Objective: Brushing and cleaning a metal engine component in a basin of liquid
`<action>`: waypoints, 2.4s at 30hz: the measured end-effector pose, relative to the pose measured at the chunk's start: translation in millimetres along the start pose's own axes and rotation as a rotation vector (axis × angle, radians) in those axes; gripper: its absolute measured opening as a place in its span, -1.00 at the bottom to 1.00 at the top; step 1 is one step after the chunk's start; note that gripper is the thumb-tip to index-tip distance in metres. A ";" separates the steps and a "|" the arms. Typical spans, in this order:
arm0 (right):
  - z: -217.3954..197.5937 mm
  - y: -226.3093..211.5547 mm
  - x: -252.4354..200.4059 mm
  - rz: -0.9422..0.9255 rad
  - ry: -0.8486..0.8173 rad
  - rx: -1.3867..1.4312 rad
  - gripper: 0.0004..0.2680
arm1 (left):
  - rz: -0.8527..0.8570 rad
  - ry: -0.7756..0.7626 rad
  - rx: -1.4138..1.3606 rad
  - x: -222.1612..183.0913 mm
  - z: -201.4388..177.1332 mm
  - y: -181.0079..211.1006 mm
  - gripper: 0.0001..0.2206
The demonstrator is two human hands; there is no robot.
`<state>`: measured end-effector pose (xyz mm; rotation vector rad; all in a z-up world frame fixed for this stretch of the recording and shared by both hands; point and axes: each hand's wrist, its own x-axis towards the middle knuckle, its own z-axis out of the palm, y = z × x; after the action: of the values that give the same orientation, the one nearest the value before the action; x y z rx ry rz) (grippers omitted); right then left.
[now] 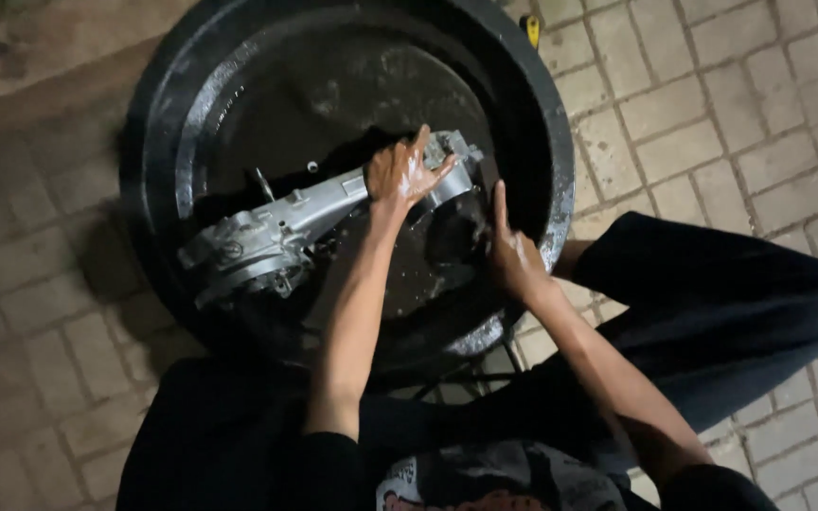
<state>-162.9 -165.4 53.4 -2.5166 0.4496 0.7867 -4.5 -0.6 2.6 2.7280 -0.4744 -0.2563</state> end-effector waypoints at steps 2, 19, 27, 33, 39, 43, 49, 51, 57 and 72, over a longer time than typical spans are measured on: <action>-18.6 -17.4 9.8 0.006 0.015 -0.029 -0.21 | 0.001 0.010 0.001 1.3 10.8 -4.6 -0.32; -19.9 -24.8 51.8 0.003 0.111 -0.068 -0.27 | 0.035 0.092 0.053 -0.6 23.6 -8.2 -0.34; -19.1 -24.2 1.2 -0.024 0.085 0.010 -0.24 | -0.014 -0.008 0.033 5.6 -3.4 -0.9 -0.34; -34.8 -32.2 41.7 -0.071 0.124 0.010 -0.30 | -0.014 -0.027 0.047 4.2 9.8 -2.0 -0.32; -30.3 -34.8 39.3 -0.108 0.156 0.017 -0.22 | -0.020 -0.063 -0.009 2.2 -10.2 1.8 -0.22; -14.3 -12.6 4.2 -0.041 0.057 -0.051 -0.22 | -0.043 -0.070 0.048 8.7 8.4 -1.4 -0.23; -33.9 -34.8 68.8 -0.098 0.157 -0.065 -0.18 | 0.023 0.088 0.038 6.5 18.0 -5.2 -0.26; -27.1 -38.6 80.2 -0.093 0.236 -0.133 -0.23 | 0.005 0.125 0.065 6.6 25.5 -7.7 -0.23; 0.7 -4.4 3.4 -0.005 0.014 0.066 -0.18 | -0.008 0.027 0.034 8.9 27.0 -9.2 -0.22; 2.3 -9.5 2.2 0.064 -0.009 0.070 -0.21 | -0.024 0.035 0.014 -2.3 8.5 0.3 -0.23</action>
<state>-158.1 -156.7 53.5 -2.4432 0.5476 0.7925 -8.8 -2.7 -4.8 2.7486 -0.4354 -0.2122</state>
